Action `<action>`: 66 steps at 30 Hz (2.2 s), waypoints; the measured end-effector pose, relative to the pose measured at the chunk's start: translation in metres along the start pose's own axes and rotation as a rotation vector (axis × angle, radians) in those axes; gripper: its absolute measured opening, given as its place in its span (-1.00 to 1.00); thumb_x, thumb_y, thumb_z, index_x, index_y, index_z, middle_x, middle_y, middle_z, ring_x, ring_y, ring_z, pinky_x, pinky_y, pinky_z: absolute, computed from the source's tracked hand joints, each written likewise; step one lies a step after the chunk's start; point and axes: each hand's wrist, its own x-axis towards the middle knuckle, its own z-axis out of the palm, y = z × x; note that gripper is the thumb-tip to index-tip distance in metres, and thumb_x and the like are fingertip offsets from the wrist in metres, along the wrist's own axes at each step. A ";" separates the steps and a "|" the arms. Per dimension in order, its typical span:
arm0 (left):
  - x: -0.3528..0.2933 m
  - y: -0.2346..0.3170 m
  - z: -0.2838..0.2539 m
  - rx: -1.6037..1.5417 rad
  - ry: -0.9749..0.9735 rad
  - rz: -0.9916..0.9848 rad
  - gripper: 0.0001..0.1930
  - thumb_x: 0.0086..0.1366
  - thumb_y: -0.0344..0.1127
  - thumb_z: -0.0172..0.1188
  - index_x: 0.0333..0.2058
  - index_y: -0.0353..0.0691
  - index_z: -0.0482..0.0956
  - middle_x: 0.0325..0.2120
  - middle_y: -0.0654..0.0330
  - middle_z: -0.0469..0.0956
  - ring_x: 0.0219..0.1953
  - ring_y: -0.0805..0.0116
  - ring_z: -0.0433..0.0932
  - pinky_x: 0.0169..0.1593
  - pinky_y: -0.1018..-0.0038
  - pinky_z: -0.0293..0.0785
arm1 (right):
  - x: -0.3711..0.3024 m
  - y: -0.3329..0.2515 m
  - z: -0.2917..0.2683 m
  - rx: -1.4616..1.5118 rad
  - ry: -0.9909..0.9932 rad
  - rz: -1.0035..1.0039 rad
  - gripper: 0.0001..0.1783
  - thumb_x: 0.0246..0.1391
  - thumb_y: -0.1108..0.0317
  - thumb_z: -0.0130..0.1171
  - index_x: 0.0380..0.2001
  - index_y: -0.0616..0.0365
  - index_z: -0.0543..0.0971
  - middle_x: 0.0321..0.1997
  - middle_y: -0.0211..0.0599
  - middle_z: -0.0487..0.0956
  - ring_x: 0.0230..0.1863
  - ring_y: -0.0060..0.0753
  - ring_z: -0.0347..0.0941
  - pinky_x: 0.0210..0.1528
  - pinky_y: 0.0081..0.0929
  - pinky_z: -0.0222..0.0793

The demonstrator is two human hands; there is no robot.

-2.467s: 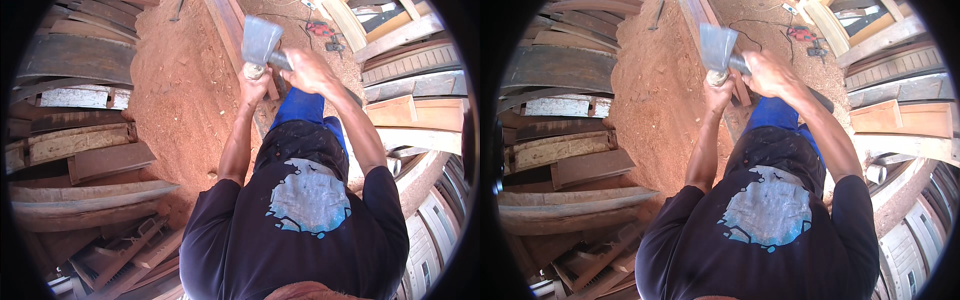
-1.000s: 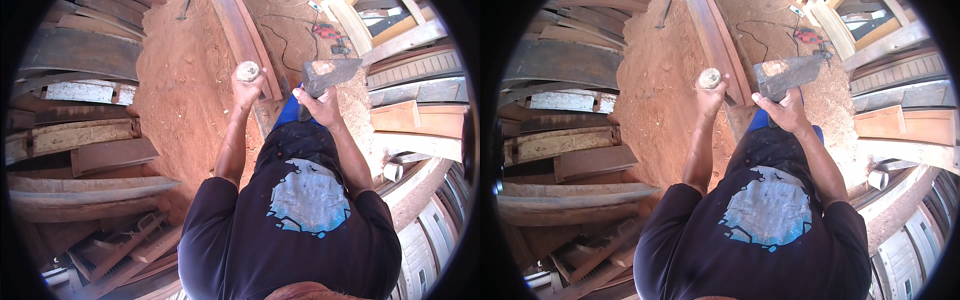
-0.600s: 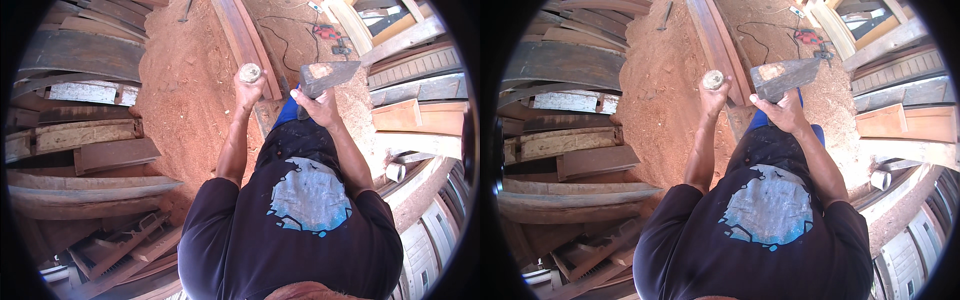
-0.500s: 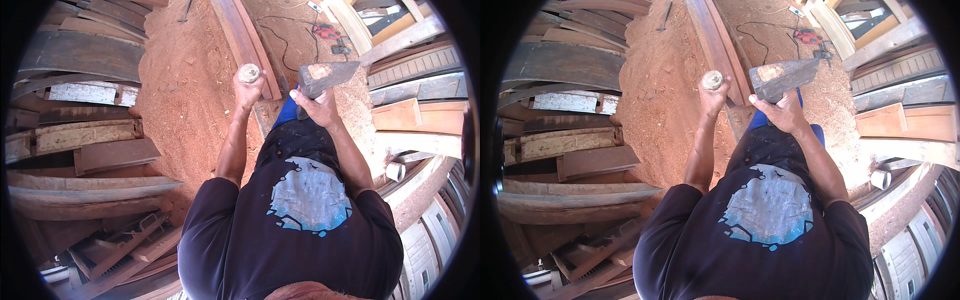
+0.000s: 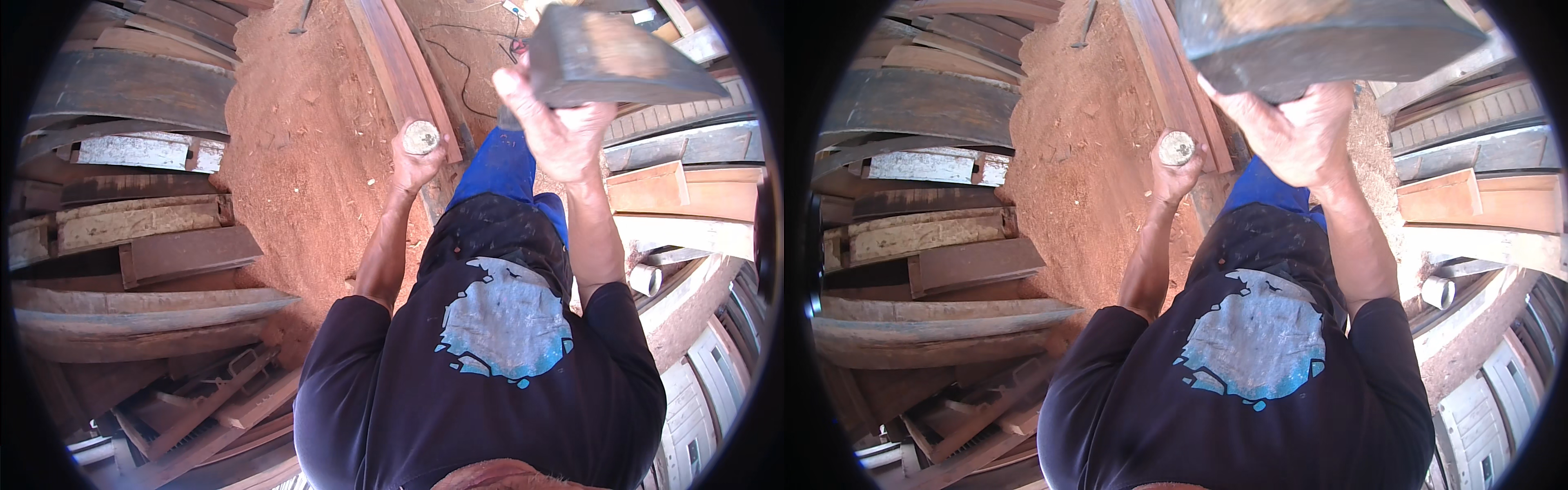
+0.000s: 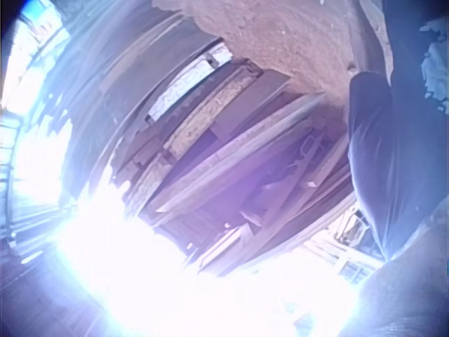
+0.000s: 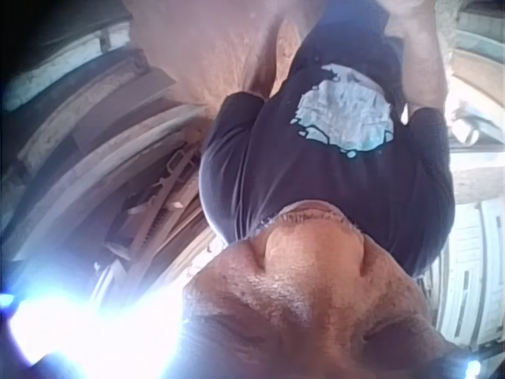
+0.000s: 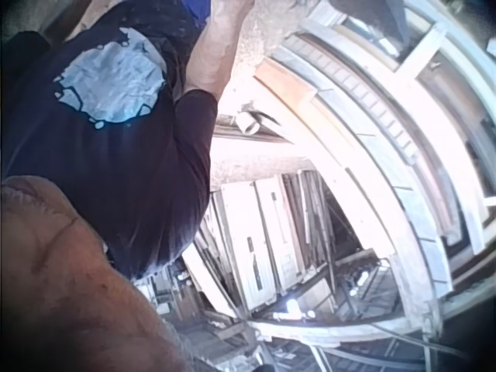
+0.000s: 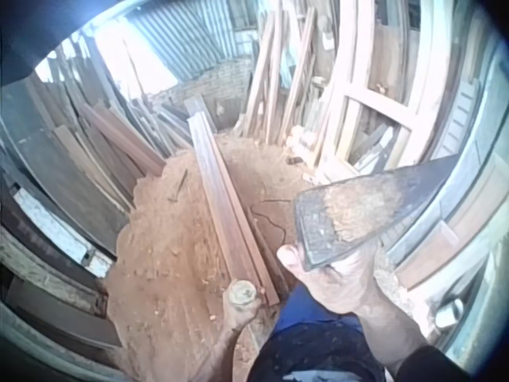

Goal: The person uses a chisel and mallet to carve and smooth the edge of a long wooden plank. They repeatedly strike the chisel to remove material, then measure the plank with a tape measure.

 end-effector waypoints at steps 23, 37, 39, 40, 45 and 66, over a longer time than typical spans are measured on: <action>0.000 -0.009 0.006 -0.045 0.017 -0.032 -0.75 0.23 -0.37 0.49 -0.26 -0.27 0.58 -0.41 0.34 0.63 -0.36 0.56 0.56 -0.21 0.50 0.55 | 0.002 0.048 -0.003 -0.935 -0.878 0.514 -0.46 0.16 0.22 0.45 0.20 0.04 0.63 -0.55 -0.34 0.63 -0.60 -0.41 0.50 -0.47 -0.37 0.53; 0.001 -0.042 0.001 -0.014 -0.091 0.017 -0.65 0.16 -0.36 0.51 -0.09 -0.26 0.65 -0.38 0.30 0.66 -0.31 0.55 0.59 -0.22 0.48 0.55 | -0.042 0.108 0.002 -1.058 -1.085 0.389 -0.66 0.04 0.34 0.36 -0.12 0.25 0.63 -0.28 0.19 0.69 -0.17 0.29 0.65 -0.07 0.08 0.58; -0.027 -0.066 0.011 -0.030 -0.002 0.026 -0.68 0.19 -0.37 0.51 -0.10 -0.24 0.65 -0.36 0.31 0.67 -0.30 0.56 0.60 -0.21 0.49 0.56 | -0.034 0.092 -0.007 -0.913 -0.973 0.584 -0.61 -0.03 0.36 0.36 -0.10 0.26 0.62 -0.24 0.18 0.69 -0.11 0.28 0.64 -0.05 0.07 0.56; -0.032 -0.072 0.014 -0.068 0.021 -0.037 -0.72 0.22 -0.36 0.51 -0.15 -0.24 0.65 -0.36 0.31 0.68 -0.32 0.57 0.60 -0.21 0.49 0.56 | -0.035 0.085 -0.011 -0.758 -0.828 0.557 -0.55 -0.02 0.33 0.37 -0.03 0.26 0.61 -0.16 0.17 0.70 -0.05 0.17 0.67 0.00 -0.01 0.56; -0.004 -0.016 0.001 -0.070 -0.054 -0.155 -0.71 0.22 -0.31 0.55 -0.23 -0.21 0.58 -0.39 0.36 0.64 -0.34 0.60 0.58 -0.19 0.54 0.54 | -0.002 0.064 -0.023 -0.432 -0.493 0.421 -0.57 0.13 0.34 0.40 0.03 0.29 0.61 -0.07 0.01 0.73 -0.03 -0.22 0.68 0.09 -0.24 0.55; -0.004 0.000 0.010 -0.001 -0.029 -0.023 -0.72 0.19 -0.38 0.51 -0.26 -0.23 0.54 -0.40 0.28 0.65 -0.33 0.53 0.59 -0.18 0.51 0.55 | 0.005 0.004 -0.020 -0.406 -0.304 0.223 -0.66 0.12 0.31 0.44 -0.09 0.25 0.68 -0.20 -0.04 0.76 -0.21 -0.14 0.73 -0.08 -0.28 0.61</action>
